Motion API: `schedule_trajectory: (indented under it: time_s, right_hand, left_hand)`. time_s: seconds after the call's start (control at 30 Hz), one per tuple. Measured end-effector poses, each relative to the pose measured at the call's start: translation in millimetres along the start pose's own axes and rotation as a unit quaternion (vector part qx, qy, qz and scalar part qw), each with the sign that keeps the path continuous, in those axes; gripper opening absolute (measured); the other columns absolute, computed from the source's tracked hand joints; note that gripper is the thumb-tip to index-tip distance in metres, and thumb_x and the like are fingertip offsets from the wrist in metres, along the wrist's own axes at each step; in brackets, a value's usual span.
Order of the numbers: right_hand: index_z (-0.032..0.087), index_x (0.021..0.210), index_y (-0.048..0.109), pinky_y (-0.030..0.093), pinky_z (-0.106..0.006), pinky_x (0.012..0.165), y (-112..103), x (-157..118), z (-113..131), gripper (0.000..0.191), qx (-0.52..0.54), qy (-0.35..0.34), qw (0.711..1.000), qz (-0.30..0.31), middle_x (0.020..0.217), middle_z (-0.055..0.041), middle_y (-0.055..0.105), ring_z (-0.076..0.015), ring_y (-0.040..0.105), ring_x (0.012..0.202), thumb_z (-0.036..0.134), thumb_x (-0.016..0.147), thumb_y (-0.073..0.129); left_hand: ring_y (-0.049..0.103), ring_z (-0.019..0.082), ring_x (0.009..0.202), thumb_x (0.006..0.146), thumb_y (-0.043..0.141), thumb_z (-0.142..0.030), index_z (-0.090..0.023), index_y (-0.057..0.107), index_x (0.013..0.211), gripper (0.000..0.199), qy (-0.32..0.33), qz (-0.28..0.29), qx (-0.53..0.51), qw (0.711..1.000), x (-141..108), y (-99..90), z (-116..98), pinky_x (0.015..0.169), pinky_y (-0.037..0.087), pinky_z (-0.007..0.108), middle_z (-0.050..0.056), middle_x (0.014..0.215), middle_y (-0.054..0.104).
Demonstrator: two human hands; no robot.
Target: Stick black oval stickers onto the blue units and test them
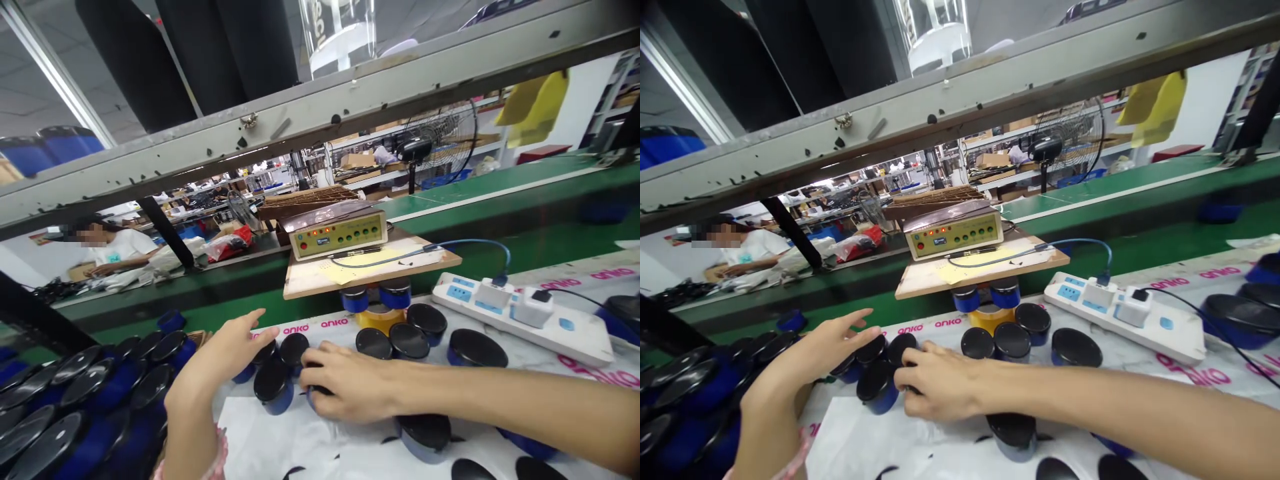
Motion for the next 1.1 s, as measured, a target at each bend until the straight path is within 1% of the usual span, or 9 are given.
schedule_trajectory:
  time_s: [0.17,0.33,0.5,0.57,0.63,0.73,0.83,0.97,1.1]
  right_hand:
    - [0.022,0.1,0.063,0.048,-0.038,0.069,22.2,28.8,5.2,0.024,-0.026,-0.015,1.0,0.004,0.096,-0.0069,0.057,-0.0233,0.053,0.08,0.029,0.084,0.047]
    - [0.021,0.106,0.063,0.049,-0.043,0.068,33.5,26.3,13.6,0.028,-0.036,-0.011,0.999,0.011,0.104,-0.0112,0.057,-0.0312,0.052,0.092,0.027,0.083,0.048]
    - [0.018,0.105,0.064,0.05,-0.049,0.067,38.4,23.3,8.2,0.028,-0.004,0.01,1.0,0.014,0.104,-0.0141,0.058,-0.0373,0.052,0.097,0.024,0.082,0.051]
    - [0.019,0.103,0.065,0.05,-0.049,0.072,30.4,21.0,3.9,0.026,0.03,0.013,0.999,0.003,0.103,-0.0125,0.059,-0.0338,0.055,0.095,0.024,0.082,0.052]
    - [0.019,0.107,0.063,0.049,-0.045,0.08,13.6,15.4,-3.2,0.026,0.076,0.021,0.997,-0.025,0.105,-0.0101,0.059,-0.0281,0.058,0.095,0.029,0.085,0.053]
    - [0.018,0.118,0.054,0.048,-0.035,0.086,-19.6,-0.7,-20.7,0.038,0.148,0.057,0.983,-0.089,0.111,-0.0084,0.059,-0.022,0.057,0.101,0.042,0.088,0.055]
    - [0.02,0.12,0.051,0.046,-0.033,0.088,-42.3,-20.2,-34.9,0.048,0.193,0.094,0.967,-0.136,0.115,-0.0065,0.059,-0.0203,0.056,0.105,0.049,0.083,0.061]
    - [0.023,0.116,0.053,0.044,-0.032,0.09,-50.9,-37.8,-35.2,0.05,0.248,0.097,0.95,-0.162,0.115,-0.0027,0.06,-0.0191,0.057,0.103,0.043,0.074,0.073]
    - [0.024,0.113,0.055,0.045,-0.031,0.088,-49.1,-43.2,-29.6,0.048,0.288,0.092,0.94,-0.158,0.114,-0.0025,0.06,-0.0194,0.057,0.103,0.037,0.072,0.075]
  left_hand:
    - [0.061,0.024,0.107,0.084,0.043,-0.055,-0.015,0.046,0.133,0.064,0.018,0.013,-0.013,1.0,1.0,3.8,-8.5,0.085,0.047,0.028,0.013,0.126,0.059]
    - [0.06,0.025,0.108,0.085,0.043,-0.051,-0.013,0.047,0.133,0.062,0.026,0.022,-0.015,0.999,2.6,7.2,-15.0,0.085,0.047,0.029,0.014,0.127,0.058]
    - [0.059,0.027,0.11,0.084,0.043,-0.049,-0.011,0.046,0.133,0.062,0.03,0.032,-0.01,0.999,4.6,9.6,-18.5,0.084,0.047,0.031,0.016,0.127,0.058]
    - [0.06,0.027,0.108,0.085,0.043,-0.048,-0.009,0.049,0.13,0.06,0.041,0.034,-0.009,0.999,1.8,8.7,-23.3,0.085,0.047,0.031,0.016,0.125,0.059]
    - [0.061,0.024,0.104,0.085,0.042,-0.046,-0.012,0.057,0.121,0.052,0.061,0.038,-0.011,0.997,-4.9,7.3,-32.6,0.085,0.046,0.029,0.013,0.118,0.064]
    - [0.063,0.021,0.097,0.086,0.042,-0.04,-0.019,0.066,0.107,0.038,0.113,0.059,-0.023,0.992,-20.4,8.5,-57.5,0.082,0.045,0.025,0.005,0.104,0.07]
    - [0.064,0.02,0.086,0.08,0.048,-0.031,-0.021,0.068,0.102,0.031,0.168,0.09,-0.03,0.981,-35.7,15.9,-85.6,0.075,0.045,0.024,0.002,0.089,0.072]
    - [0.061,0.015,0.071,0.077,0.052,-0.028,-0.024,0.068,0.097,0.026,0.211,0.093,-0.036,0.972,-46.7,22.4,-108.3,0.061,0.039,0.022,-0.001,0.085,0.071]
    - [0.054,0.013,0.061,0.078,0.051,-0.029,-0.023,0.068,0.085,0.019,0.208,0.074,-0.001,0.975,-49.1,25.1,-107.7,0.057,0.035,0.022,-0.001,0.074,0.068]
Point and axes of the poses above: each hand's wrist, its own x-axis towards the middle knuckle, its own y-axis out of the palm, z = x × y, the point moved 10 cm from there along x, towards the middle knuckle
